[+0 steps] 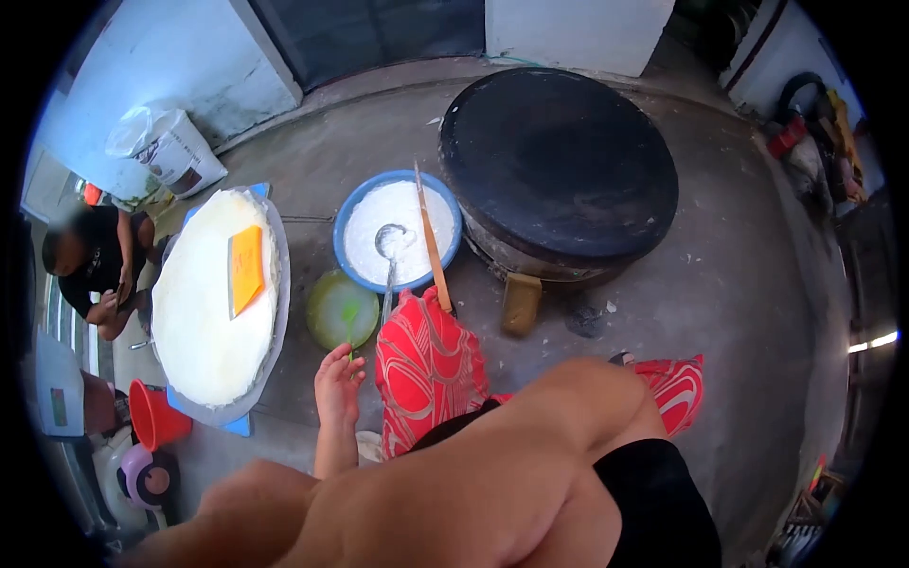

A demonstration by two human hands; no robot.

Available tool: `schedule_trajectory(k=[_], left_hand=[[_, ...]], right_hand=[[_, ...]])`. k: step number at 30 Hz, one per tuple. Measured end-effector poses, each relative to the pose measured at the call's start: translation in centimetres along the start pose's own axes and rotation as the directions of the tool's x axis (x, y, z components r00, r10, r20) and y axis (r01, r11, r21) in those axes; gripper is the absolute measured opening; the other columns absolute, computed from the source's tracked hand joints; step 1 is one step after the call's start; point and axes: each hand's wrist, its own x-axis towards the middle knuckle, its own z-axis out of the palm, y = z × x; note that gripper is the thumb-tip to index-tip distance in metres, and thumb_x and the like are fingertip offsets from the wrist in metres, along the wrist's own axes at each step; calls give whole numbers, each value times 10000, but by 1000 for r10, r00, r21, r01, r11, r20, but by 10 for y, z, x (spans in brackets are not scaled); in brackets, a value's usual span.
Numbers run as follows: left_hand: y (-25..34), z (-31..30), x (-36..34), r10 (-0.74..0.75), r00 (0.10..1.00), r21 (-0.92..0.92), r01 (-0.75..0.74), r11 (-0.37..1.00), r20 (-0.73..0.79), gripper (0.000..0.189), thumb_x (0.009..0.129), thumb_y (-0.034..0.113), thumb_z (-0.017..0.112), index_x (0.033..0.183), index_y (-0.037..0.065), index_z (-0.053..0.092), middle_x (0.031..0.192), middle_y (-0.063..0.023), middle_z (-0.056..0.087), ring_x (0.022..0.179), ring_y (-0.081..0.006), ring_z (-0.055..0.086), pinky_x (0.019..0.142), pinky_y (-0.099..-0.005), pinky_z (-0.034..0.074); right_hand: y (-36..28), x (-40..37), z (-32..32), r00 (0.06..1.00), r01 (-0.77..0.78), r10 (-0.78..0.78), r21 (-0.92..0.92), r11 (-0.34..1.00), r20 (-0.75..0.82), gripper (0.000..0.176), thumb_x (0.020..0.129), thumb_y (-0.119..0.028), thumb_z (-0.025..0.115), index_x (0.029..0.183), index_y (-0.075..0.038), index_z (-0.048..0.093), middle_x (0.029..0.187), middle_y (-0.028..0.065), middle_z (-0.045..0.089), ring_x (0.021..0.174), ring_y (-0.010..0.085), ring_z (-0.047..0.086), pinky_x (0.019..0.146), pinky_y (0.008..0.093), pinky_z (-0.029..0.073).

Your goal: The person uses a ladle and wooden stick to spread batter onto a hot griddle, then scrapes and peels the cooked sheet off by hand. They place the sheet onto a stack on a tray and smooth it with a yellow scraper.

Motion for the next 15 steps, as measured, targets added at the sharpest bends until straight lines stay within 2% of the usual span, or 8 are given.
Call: schedule_trajectory(k=[5, 8, 10, 12, 13, 14, 15], left_hand=[[-3, 2, 0, -31, 1000, 5, 31, 1000, 5, 270, 800, 63, 490, 1065, 8, 490, 886, -50, 544, 759, -142, 557, 638, -270, 422], [-6, 2, 4, -54, 998, 20, 54, 998, 25, 274, 802, 73, 500, 1069, 13, 489, 898, -48, 547, 763, -142, 557, 638, -268, 419], [-7, 2, 5, -136, 991, 70, 135, 988, -2, 278, 800, 77, 503, 1071, 14, 487, 896, -50, 547, 773, -143, 557, 640, -270, 428], [-3, -2, 7, -234, 968, 147, 245, 958, -87, 287, 798, 85, 509, 1075, 16, 482, 891, -53, 548, 793, -145, 557, 645, -272, 446], [-5, 2, 6, -230, 968, 146, 242, 959, -95, 287, 798, 85, 509, 1075, 16, 482, 891, -53, 548, 793, -145, 557, 645, -272, 446], [-10, 10, 4, -108, 994, -17, 109, 994, 28, 286, 798, 82, 509, 1075, 14, 481, 892, -54, 546, 797, -144, 557, 646, -267, 451], [-13, 13, 4, 40, 991, -194, -15, 981, 126, 286, 798, 79, 509, 1074, 12, 479, 892, -55, 544, 801, -143, 557, 646, -262, 456]], right_hand=[[11, 4, 7, 996, -61, 50, -152, 987, -75, 414, 898, -279, 332, 1082, 62, 479, 1101, 274, 464, 1043, 372, 453, 891, 429, 344], [30, 20, 13, 971, -128, 65, -273, 953, -231, 420, 899, -284, 327, 1083, 63, 476, 1107, 279, 458, 1049, 378, 448, 892, 435, 342], [43, 24, 4, 929, -123, 39, -207, 971, -367, 363, 858, -237, 423, 1068, 55, 477, 1140, 252, 444, 1066, 377, 431, 904, 456, 316], [73, -1, 12, 913, -315, 149, -421, 851, -381, 364, 787, -177, 531, 1079, 35, 484, 1106, 212, 484, 1063, 335, 446, 921, 438, 296], [81, -12, 6, 882, -402, 225, -414, 816, -414, 357, 766, -140, 554, 1084, 10, 495, 1087, 188, 503, 1058, 305, 459, 901, 418, 321], [88, -27, -4, 846, -484, 300, -401, 778, -440, 363, 744, -102, 576, 1090, -14, 506, 1069, 164, 522, 1053, 274, 472, 880, 398, 345], [97, -43, -11, 742, -599, 404, -259, 757, -535, 338, 747, -76, 571, 1078, -31, 521, 1005, 132, 549, 976, 224, 510, 818, 357, 384]])
